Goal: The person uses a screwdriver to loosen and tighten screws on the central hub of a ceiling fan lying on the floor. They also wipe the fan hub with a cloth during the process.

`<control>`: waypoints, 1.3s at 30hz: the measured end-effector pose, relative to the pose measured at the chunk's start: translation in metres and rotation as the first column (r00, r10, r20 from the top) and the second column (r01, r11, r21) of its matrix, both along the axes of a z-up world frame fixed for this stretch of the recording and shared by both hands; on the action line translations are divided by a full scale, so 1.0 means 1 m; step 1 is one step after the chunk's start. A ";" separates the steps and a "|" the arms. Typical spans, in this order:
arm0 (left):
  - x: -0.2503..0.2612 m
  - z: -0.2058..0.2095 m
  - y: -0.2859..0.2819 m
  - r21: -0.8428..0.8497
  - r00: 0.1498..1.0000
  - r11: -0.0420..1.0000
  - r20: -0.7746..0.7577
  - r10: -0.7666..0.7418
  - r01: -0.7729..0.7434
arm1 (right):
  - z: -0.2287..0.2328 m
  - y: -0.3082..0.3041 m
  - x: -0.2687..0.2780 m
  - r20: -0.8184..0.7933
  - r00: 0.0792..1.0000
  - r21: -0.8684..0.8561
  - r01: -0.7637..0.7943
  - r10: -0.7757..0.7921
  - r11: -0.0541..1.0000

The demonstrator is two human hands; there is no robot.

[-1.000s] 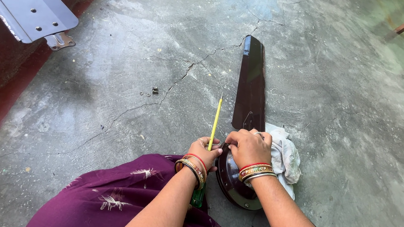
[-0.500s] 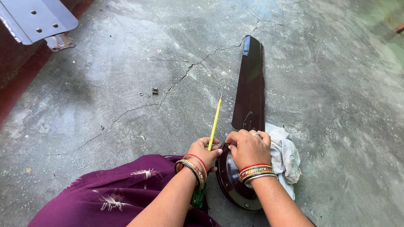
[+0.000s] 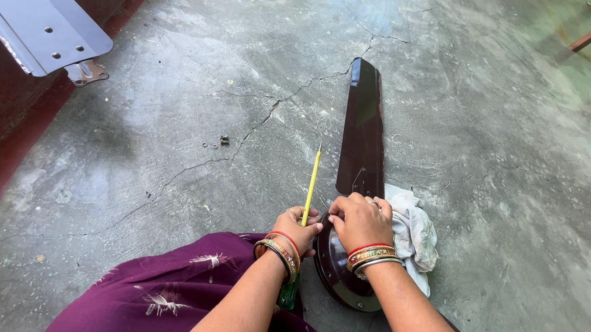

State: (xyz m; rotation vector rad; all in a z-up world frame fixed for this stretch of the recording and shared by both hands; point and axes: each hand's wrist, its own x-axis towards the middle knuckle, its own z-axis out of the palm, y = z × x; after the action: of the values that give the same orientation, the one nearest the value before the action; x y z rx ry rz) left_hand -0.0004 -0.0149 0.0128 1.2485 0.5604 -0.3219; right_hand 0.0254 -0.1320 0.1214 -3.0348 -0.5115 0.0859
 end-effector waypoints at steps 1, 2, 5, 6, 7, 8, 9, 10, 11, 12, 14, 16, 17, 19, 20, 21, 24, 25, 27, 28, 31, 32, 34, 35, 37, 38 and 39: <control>0.000 0.000 0.000 0.005 1.000 1.000 -0.003 -0.002 0.002 | -0.001 -0.001 0.000 0.007 1.000 0.012 -0.022 0.022 1.000; 0.000 0.000 0.000 0.010 1.000 1.000 -0.006 -0.004 0.004 | -0.001 -0.003 0.000 0.000 1.000 0.039 -0.025 0.025 0.999; 0.000 0.001 0.000 0.001 1.000 1.000 -0.008 0.000 0.000 | -0.001 -0.005 0.000 -0.028 1.000 0.104 0.002 0.001 0.995; -0.001 0.001 0.000 -0.006 1.000 1.000 -0.009 0.002 -0.002 | -0.001 -0.004 0.001 -0.045 0.999 0.112 0.033 -0.029 0.993; -0.002 0.001 0.000 0.001 1.000 1.000 -0.013 -0.001 0.001 | -0.001 -0.003 0.001 -0.062 0.996 0.120 0.065 -0.058 0.991; -0.002 0.001 0.000 0.008 1.000 1.000 -0.015 -0.005 0.005 | 0.000 -0.002 0.002 -0.075 0.995 0.084 0.078 -0.071 0.993; -0.001 0.002 0.000 0.015 1.000 1.000 -0.017 -0.008 0.009 | 0.001 -0.001 0.002 -0.088 0.992 0.048 0.090 -0.085 0.995; -0.001 0.002 0.000 0.014 1.000 1.000 -0.015 -0.007 0.008 | 0.001 0.000 0.002 -0.101 0.990 0.013 0.101 -0.099 0.995; -0.001 0.002 0.000 0.013 1.000 1.000 -0.013 -0.006 0.006 | 0.002 0.001 0.002 -0.091 0.992 -0.001 0.093 -0.092 0.996; -0.001 0.002 0.001 0.012 1.000 1.000 -0.012 -0.005 0.005 | 0.002 0.002 0.002 -0.081 0.993 -0.015 0.084 -0.085 0.996; -0.001 0.002 0.001 0.010 1.000 1.000 -0.012 -0.007 0.007 | 0.002 0.002 0.003 -0.066 0.996 -0.024 0.060 -0.062 0.998; -0.001 0.003 0.000 0.013 1.000 1.000 -0.012 -0.007 0.007 | 0.002 -0.001 0.005 -0.054 0.998 -0.016 0.030 -0.031 0.999; -0.001 0.003 0.000 0.018 1.000 1.000 -0.011 -0.005 0.005 | 0.002 -0.003 0.006 -0.061 0.998 -0.008 0.027 -0.027 1.000; -0.002 0.005 0.001 0.023 1.000 1.000 -0.013 -0.006 0.006 | 0.002 -0.005 0.008 -0.074 0.997 0.009 0.019 -0.018 1.000; -0.002 0.006 0.002 0.025 1.000 1.000 -0.016 -0.009 0.009 | 0.002 -0.007 0.009 -0.076 0.997 0.032 0.019 -0.017 0.999; -0.003 0.006 0.002 0.026 1.000 1.000 -0.018 -0.011 0.011 | 0.002 -0.008 0.010 -0.077 0.997 0.055 0.019 -0.015 0.998; -0.003 0.008 0.002 0.030 1.000 0.999 -0.025 -0.011 0.012 | 0.000 -0.010 0.011 -0.109 0.993 0.113 0.054 -0.042 0.992; -0.003 0.009 0.002 0.031 1.000 0.999 -0.027 -0.009 0.010 | 0.000 -0.011 0.012 -0.124 0.991 0.129 0.072 -0.056 0.989; -0.003 0.009 0.001 0.032 1.000 0.999 -0.029 -0.006 0.007 | -0.001 -0.014 0.014 -0.150 0.985 0.282 0.120 -0.080 0.952; -0.003 0.008 0.002 0.033 1.000 0.999 -0.029 -0.008 0.009 | -0.002 -0.015 0.016 -0.164 0.982 0.355 0.145 -0.091 0.924; -0.002 0.008 0.002 0.035 1.000 0.999 -0.023 -0.010 0.011 | -0.004 -0.020 0.021 -0.206 0.971 0.451 0.204 -0.121 0.869; -0.003 0.008 0.002 0.035 1.000 0.999 -0.017 -0.007 0.007 | -0.005 -0.022 0.022 -0.221 0.968 0.475 0.214 -0.120 0.853; -0.004 0.010 0.002 0.043 1.000 0.999 -0.004 0.008 -0.008 | -0.005 -0.027 0.024 -0.248 0.962 0.522 0.233 -0.115 0.820; -0.004 0.012 0.003 0.051 1.000 0.998 0.004 0.019 -0.019 | -0.004 -0.029 0.023 -0.261 0.959 0.559 0.241 -0.107 0.793; -0.005 0.018 0.004 0.087 0.998 0.994 0.017 0.064 -0.065 | -0.002 -0.034 0.021 -0.283 0.955 0.630 0.254 -0.087 0.734; -0.005 0.022 0.006 0.114 0.995 0.989 0.022 0.097 -0.099 | 0.000 -0.037 0.018 -0.305 0.950 0.685 0.268 -0.067 0.678; -0.005 0.027 0.006 0.140 0.991 0.981 0.029 0.130 -0.132 | 0.002 -0.039 0.013 -0.325 0.945 0.735 0.282 -0.045 0.617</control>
State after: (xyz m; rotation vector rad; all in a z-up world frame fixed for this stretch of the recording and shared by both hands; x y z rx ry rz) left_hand -0.0058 -0.0085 0.0396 1.3429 0.6546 -0.1611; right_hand 0.0387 -0.1713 0.1230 -2.1353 -0.1579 0.2132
